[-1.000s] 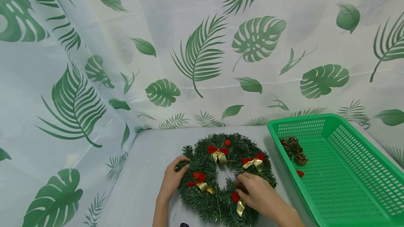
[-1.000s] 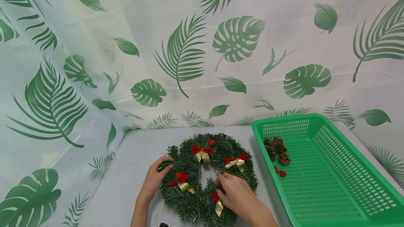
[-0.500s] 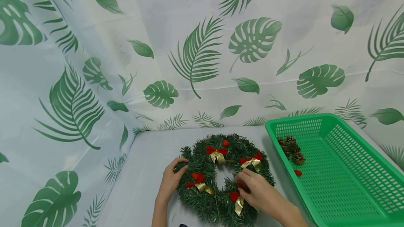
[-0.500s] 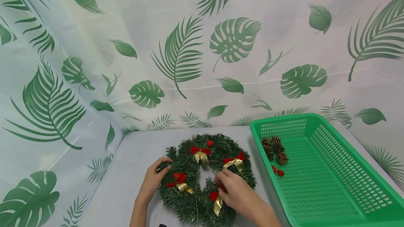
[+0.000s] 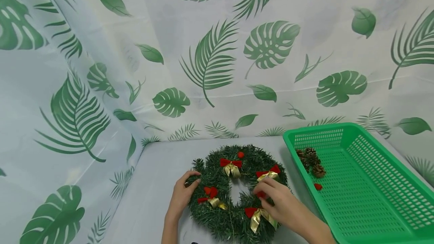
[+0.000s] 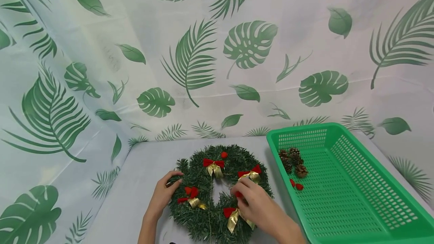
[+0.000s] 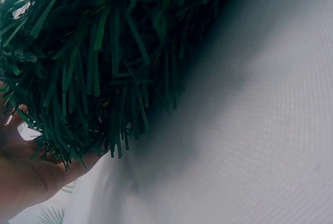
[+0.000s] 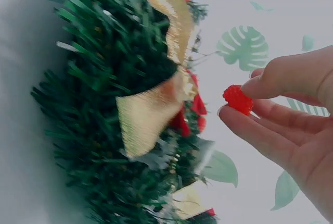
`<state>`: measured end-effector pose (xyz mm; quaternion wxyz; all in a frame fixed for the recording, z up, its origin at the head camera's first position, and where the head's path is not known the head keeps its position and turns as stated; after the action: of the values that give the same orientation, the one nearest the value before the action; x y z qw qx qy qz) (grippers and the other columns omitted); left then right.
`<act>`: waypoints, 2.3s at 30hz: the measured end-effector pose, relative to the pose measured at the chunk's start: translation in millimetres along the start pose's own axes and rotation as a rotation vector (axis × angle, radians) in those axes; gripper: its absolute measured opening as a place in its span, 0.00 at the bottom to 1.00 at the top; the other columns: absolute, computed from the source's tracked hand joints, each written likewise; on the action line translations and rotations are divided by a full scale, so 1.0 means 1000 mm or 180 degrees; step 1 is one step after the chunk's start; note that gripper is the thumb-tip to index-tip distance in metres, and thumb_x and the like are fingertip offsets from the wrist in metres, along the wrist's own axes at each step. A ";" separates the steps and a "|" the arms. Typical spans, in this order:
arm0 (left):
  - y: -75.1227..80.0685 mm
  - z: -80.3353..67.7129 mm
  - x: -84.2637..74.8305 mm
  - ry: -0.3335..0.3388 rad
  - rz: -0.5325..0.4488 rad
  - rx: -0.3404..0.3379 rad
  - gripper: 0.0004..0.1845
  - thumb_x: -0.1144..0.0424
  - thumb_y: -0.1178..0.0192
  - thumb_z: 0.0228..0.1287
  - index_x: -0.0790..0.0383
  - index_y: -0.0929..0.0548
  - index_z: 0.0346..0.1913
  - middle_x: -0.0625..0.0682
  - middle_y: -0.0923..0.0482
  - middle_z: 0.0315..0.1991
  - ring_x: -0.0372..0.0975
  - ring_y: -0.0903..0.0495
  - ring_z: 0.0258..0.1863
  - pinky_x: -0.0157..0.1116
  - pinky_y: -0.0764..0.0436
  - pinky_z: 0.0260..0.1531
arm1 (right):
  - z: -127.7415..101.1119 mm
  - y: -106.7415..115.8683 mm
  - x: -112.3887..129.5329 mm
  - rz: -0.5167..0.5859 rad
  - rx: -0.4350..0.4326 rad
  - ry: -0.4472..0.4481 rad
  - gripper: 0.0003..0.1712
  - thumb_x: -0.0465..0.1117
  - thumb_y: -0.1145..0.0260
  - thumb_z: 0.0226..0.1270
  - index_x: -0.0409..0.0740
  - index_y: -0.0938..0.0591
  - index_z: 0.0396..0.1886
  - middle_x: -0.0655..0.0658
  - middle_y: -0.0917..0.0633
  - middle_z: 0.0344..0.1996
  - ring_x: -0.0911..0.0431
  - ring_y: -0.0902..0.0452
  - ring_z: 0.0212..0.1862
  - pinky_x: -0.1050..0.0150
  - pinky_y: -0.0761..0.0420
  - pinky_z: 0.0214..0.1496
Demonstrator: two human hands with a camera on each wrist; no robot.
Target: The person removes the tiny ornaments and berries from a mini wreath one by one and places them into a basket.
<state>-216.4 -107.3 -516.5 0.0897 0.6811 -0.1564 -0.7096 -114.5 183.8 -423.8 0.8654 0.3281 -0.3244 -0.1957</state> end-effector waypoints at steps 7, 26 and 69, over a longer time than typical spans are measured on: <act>-0.001 0.001 -0.001 0.0012 0.0079 -0.0011 0.13 0.64 0.40 0.76 0.59 0.17 0.59 0.62 0.25 0.68 0.55 0.23 0.63 0.53 0.20 0.56 | 0.000 0.014 0.003 -0.0251 -0.0301 0.0186 0.29 0.17 0.23 0.41 0.46 0.16 0.41 0.47 0.17 0.42 0.59 0.19 0.36 0.74 0.22 0.33; 0.002 -0.002 -0.004 -0.0002 0.0047 0.0002 0.12 0.58 0.37 0.74 0.52 0.16 0.57 0.57 0.24 0.67 0.52 0.26 0.67 0.51 0.21 0.57 | -0.002 0.046 0.005 -0.0563 -0.0591 0.0173 0.22 0.23 0.20 0.45 0.44 0.13 0.41 0.48 0.16 0.41 0.59 0.18 0.34 0.79 0.25 0.34; 0.001 -0.002 -0.002 -0.0010 -0.0018 0.0014 0.13 0.59 0.38 0.75 0.53 0.17 0.59 0.59 0.26 0.69 0.52 0.24 0.64 0.49 0.20 0.54 | -0.013 0.085 -0.011 -0.1037 -0.1009 0.0069 0.35 0.61 0.55 0.82 0.43 0.11 0.34 0.49 0.14 0.36 0.60 0.17 0.29 0.79 0.23 0.32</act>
<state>-214.2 -107.9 -514.6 0.0859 0.6806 -0.1562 -0.7106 -102.7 256.2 -376.9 0.8665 0.2381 -0.2230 -0.3778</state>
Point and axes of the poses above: each hand's wrist, its own z-axis towards the middle knuckle, its own y-axis out of the back of the hand, x = y × z, the point moved 5 cm from there along z, towards the middle knuckle
